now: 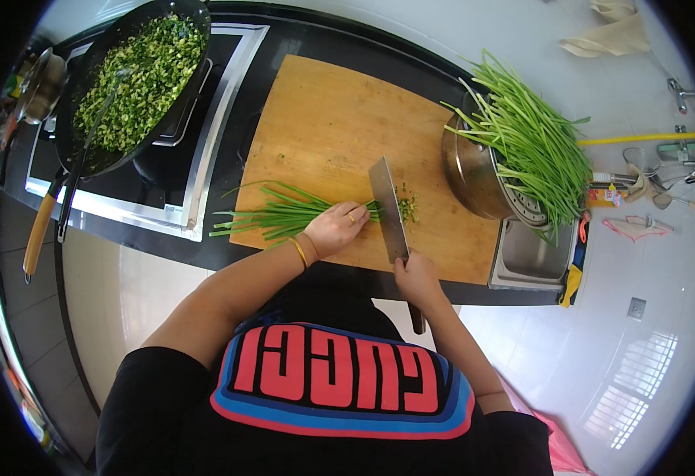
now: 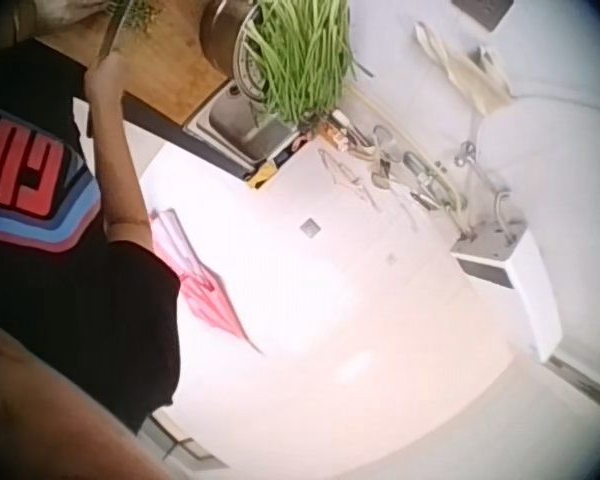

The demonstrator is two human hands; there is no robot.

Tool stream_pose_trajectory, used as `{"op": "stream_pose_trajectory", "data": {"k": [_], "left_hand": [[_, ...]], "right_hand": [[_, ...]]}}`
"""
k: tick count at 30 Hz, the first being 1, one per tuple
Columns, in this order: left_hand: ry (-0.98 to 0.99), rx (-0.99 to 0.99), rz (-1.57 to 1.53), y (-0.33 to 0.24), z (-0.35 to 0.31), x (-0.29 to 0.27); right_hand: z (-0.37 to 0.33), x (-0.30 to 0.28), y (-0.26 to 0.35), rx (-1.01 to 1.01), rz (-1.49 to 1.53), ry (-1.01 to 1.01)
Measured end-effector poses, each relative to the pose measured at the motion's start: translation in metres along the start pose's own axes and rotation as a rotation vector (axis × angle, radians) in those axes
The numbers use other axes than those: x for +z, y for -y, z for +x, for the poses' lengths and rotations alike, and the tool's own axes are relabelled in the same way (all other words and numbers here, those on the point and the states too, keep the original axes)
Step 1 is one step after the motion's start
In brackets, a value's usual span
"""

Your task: The person chops green onions on a wooden cutting board using a cleaver. After chopping, they transfer the green onions into a wok containing other chopped vegetables and stir the contents with a spatula.

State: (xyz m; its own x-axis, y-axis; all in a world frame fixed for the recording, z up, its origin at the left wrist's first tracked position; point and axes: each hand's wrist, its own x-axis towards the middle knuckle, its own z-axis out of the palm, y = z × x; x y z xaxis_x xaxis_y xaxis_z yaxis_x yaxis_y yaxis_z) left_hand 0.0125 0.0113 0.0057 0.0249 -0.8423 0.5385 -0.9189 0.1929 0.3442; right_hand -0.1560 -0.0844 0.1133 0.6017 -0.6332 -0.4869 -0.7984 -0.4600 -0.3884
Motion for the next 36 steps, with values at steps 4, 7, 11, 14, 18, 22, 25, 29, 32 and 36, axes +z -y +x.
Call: {"op": "stream_pose_trajectory", "data": {"k": [4, 7, 11, 14, 18, 22, 25, 29, 32, 36], "left_hand": [[0.017, -0.005, -0.023, -0.001, 0.001, 0.0], [0.022, -0.011, -0.033, 0.0, 0.002, 0.001], [0.019, -0.033, -0.035, 0.0, 0.003, 0.001], [0.017, -0.033, -0.033, -0.001, 0.005, -0.001], [-0.009, -0.029, -0.021, 0.002, 0.001, 0.003], [-0.028, -0.047, -0.027, -0.002, 0.003, -0.002], [-0.008, -0.044, -0.019, -0.001, 0.002, -0.003], [-0.03, -0.03, -0.033, 0.0, 0.004, -0.001], [-0.047, -0.038, -0.066, -0.001, 0.007, -0.001], [-0.131, -0.096, -0.165, -0.003, 0.01, 0.006]], "right_hand": [[0.017, 0.019, 0.015, 0.01, -0.063, -0.128], [0.031, 0.024, 0.015, 0.044, -0.038, -0.165], [0.034, 0.031, 0.007, -0.023, -0.011, -0.195], [0.036, 0.045, -0.009, -0.092, 0.081, -0.35], [0.03, 0.034, -0.014, 0.068, 0.26, -0.187], [0.026, 0.042, -0.025, 0.052, 0.265, -0.245], [0.009, 0.027, -0.01, 0.064, 0.32, -0.256], [-0.008, 0.016, -0.006, -0.051, 0.197, -0.248], [-0.016, 0.011, -0.005, -0.055, 0.132, -0.181], [-0.017, 0.013, -0.004, -0.035, 0.123, -0.152]]}}
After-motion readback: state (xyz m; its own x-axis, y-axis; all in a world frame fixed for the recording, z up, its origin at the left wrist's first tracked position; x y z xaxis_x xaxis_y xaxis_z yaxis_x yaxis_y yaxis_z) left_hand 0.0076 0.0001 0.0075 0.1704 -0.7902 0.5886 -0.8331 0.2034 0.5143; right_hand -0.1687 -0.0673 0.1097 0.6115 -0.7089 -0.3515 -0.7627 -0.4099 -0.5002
